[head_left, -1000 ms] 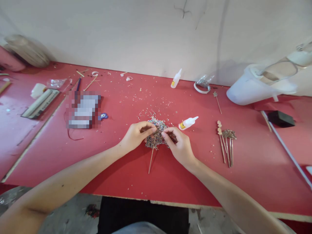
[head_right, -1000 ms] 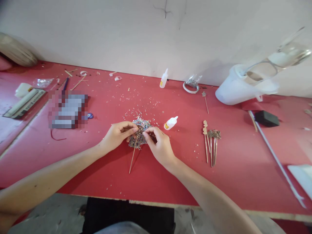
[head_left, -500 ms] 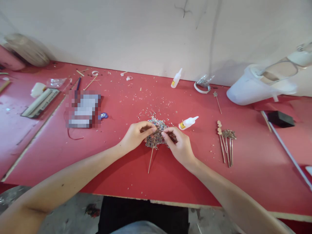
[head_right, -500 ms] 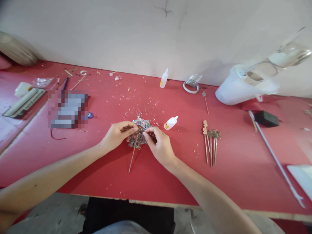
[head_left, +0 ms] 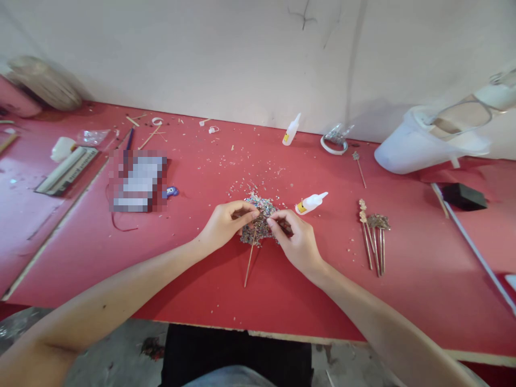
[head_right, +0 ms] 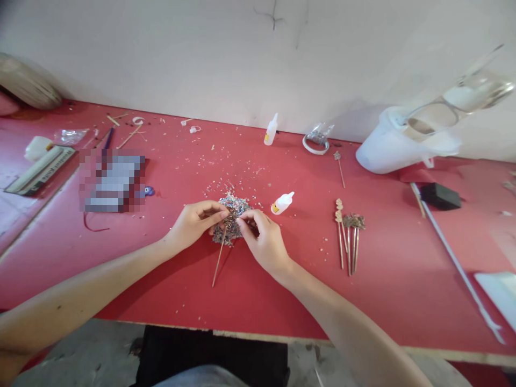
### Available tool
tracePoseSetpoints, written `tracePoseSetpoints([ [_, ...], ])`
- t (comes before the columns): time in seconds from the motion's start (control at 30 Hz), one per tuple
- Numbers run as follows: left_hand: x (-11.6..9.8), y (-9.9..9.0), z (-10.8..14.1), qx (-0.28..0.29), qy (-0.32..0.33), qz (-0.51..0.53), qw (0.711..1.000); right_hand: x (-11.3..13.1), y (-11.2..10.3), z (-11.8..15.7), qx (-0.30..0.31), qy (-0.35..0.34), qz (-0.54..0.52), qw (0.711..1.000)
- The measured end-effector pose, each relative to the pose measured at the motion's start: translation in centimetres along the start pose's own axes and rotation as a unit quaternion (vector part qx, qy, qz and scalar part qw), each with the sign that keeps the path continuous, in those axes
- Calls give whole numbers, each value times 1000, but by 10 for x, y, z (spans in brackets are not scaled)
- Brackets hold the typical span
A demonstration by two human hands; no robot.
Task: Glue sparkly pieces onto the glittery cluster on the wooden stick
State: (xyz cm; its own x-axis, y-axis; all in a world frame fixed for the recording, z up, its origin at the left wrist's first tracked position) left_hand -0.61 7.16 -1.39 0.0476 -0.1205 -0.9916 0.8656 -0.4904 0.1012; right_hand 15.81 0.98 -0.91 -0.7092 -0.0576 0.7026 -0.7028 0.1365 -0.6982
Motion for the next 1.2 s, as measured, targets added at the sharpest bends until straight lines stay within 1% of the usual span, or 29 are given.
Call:
tracePoseSetpoints([
  [0.3,-1,3,0,2,-18,9,1000,-5,1,-1,17,25,-35,999],
  [0.5,0,3,0,1,-4,29,1000,-6,0,-2,23,31,-62,997],
  [0.63,2,3,0,12,-5,28,1000,-7,0,-4,23,38,-78,996],
  [0.87,8,2,0,4,0,27,1000,-4,1,-3,25,43,-67,997],
  [1.2,6,3,0,9,-3,31,999,-4,4,-2,34,64,-77,994],
])
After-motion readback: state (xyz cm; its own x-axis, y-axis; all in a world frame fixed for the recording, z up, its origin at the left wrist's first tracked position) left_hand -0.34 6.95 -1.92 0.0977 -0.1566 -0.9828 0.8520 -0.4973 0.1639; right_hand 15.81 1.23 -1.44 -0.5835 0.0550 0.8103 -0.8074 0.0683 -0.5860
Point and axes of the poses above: each hand's wrist, its own z-axis away from the middle knuckle, its own y-axis out of the palm, x = y × z, the point moved 4 cm from there along -z, towards the middle knuckle, and after that the axes turned 15 degrees about z, right-handed, at the moved point
